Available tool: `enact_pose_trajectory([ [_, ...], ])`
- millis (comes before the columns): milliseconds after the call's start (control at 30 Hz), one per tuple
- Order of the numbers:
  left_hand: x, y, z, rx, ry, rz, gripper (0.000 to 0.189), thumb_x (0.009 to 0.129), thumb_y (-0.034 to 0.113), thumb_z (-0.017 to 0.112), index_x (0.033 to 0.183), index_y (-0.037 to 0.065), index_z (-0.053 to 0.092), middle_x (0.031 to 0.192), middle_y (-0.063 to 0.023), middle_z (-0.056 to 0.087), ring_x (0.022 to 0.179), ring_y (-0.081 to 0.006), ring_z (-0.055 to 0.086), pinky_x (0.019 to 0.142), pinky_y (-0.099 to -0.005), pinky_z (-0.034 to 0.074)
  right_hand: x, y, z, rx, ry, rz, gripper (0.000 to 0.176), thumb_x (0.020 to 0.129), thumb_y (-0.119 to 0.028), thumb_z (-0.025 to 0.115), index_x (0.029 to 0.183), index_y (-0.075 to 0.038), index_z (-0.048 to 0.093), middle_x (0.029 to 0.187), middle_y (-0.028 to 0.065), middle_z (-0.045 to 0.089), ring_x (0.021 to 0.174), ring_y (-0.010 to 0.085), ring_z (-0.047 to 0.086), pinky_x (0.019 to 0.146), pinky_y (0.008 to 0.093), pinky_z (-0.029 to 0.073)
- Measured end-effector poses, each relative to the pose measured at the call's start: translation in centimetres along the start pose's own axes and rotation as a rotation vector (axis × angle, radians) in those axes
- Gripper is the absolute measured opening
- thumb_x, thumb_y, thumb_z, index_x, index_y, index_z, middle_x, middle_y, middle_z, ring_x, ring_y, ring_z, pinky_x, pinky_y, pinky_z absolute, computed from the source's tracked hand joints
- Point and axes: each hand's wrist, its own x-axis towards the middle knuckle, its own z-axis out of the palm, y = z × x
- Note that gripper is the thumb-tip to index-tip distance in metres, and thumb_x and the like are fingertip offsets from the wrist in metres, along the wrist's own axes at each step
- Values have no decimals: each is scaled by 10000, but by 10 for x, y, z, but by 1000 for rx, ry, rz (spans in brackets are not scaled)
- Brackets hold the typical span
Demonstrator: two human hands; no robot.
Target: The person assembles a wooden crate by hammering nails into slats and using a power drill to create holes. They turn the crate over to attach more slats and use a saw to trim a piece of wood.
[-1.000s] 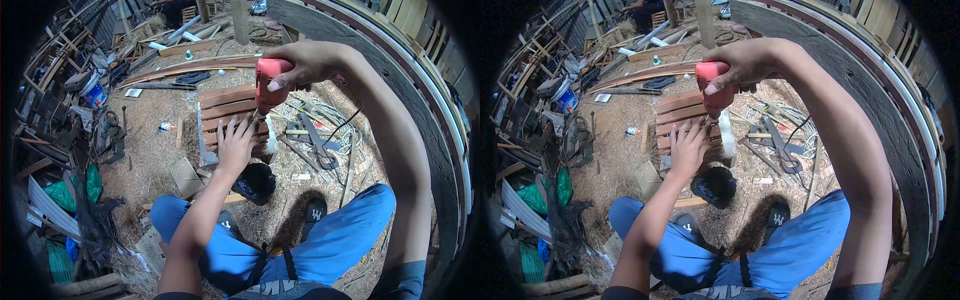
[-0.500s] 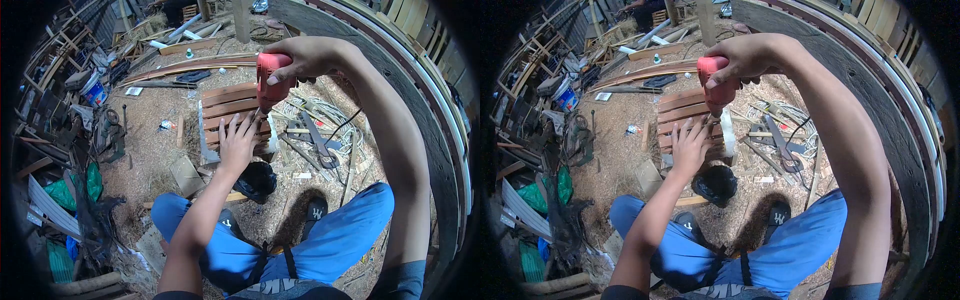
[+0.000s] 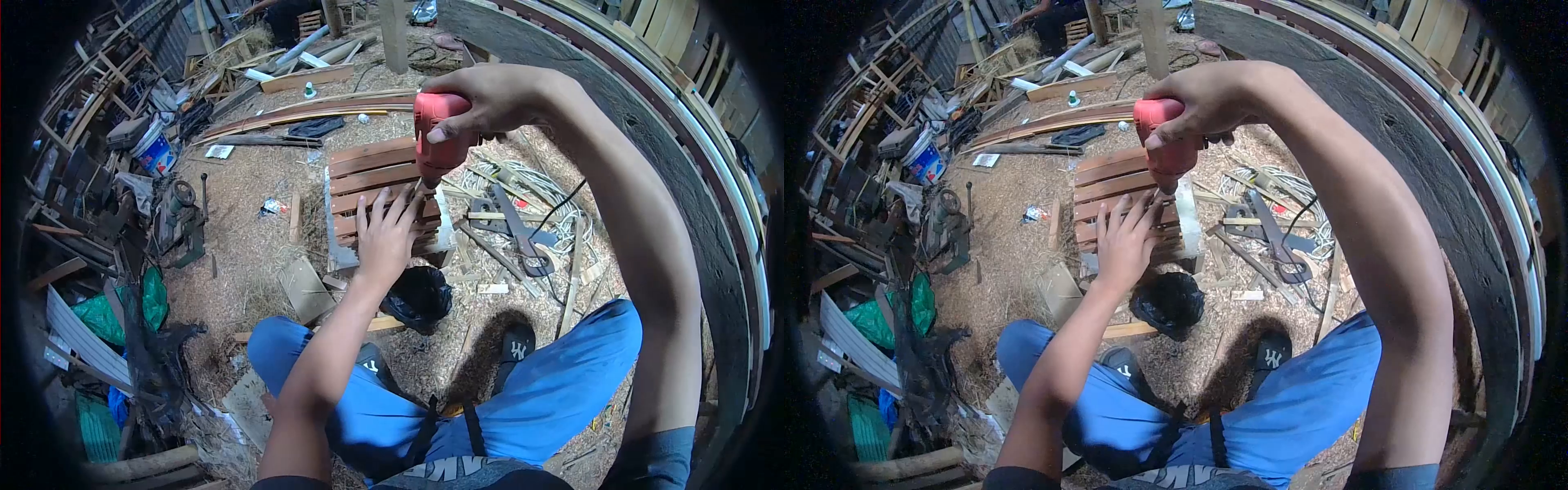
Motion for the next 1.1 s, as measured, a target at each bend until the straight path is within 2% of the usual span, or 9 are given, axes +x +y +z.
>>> enact_pose_trajectory([
  [167, -1, 0, 1, 5, 16, 1, 727, 819, 151, 799, 1504, 184, 556, 1547, -29, 537, 1425, -343, 467, 1226, -612, 257, -9, -6, 1, -3, 57, -45, 674, 892, -605, 769, 1328, -108, 638, 967, 117, 753, 793, 209, 725, 715, 376, 598],
  [233, -2, -1, 1, -3, 6, 2, 721, 818, 169, 808, 1495, 180, 563, 1541, -33, 542, 1423, -341, 467, 1226, -610, 256, -16, -18, -5, 47, -36, 128, 680, 879, -608, 782, 1314, -103, 646, 995, 119, 762, 798, 220, 726, 729, 384, 598],
  [333, -2, 1, 2, 7, 6, 6, 721, 816, 187, 816, 1492, 176, 565, 1542, -34, 540, 1426, -338, 463, 1228, -610, 252, -4, 7, 1, -28, -14, 39, 679, 873, -609, 787, 1303, -101, 650, 974, 111, 756, 781, 209, 720, 704, 362, 593],
  [467, -3, -1, 2, 5, 9, 8, 727, 813, 195, 822, 1492, 176, 565, 1544, -32, 539, 1429, -335, 458, 1230, -609, 248, -7, -7, -2, 26, -42, 81, 674, 871, -602, 794, 1296, -99, 651, 948, 99, 748, 768, 187, 710, 686, 336, 585],
  [533, -1, 1, 2, 28, 6, 7, 730, 813, 197, 824, 1494, 178, 563, 1551, -30, 531, 1433, -335, 453, 1231, -611, 246, -7, -2, 0, 44, 2, 0, 659, 877, -588, 796, 1289, -95, 647, 921, 92, 738, 750, 167, 699, 669, 319, 575],
  [767, -2, 3, 2, -7, 4, 12, 740, 812, 180, 818, 1503, 183, 553, 1564, -29, 517, 1436, -338, 448, 1231, -615, 243, -14, -6, -5, 56, -46, 108, 675, 858, -580, 819, 1290, -93, 641, 955, 86, 738, 783, 169, 697, 687, 339, 581],
  [867, -2, 2, 2, 23, 4, 3, 746, 807, 161, 814, 1505, 185, 552, 1563, -32, 517, 1440, -336, 444, 1233, -614, 241, 4, 1, -4, 63, -101, 83, 713, 836, -583, 836, 1306, -83, 639, 1040, 100, 744, 893, 188, 711, 775, 350, 589],
  [967, -2, 0, 2, 20, 0, 7, 742, 808, 138, 804, 1504, 186, 552, 1563, -35, 515, 1444, -336, 440, 1236, -612, 239, 9, 2, -4, 90, -86, -7, 874, 751, -657, 865, 1352, -68, 628, 1166, 135, 737, 1082, 251, 701, 931, 402, 567],
  [1100, -2, 1, 1, 6, 0, -4, 733, 811, 124, 794, 1501, 188, 555, 1559, -38, 519, 1443, -337, 443, 1239, -610, 237, 8, 3, -1, 69, -67, 3, 899, 735, -692, 856, 1352, -78, 630, 1168, 136, 742, 1083, 263, 707, 939, 413, 567],
])
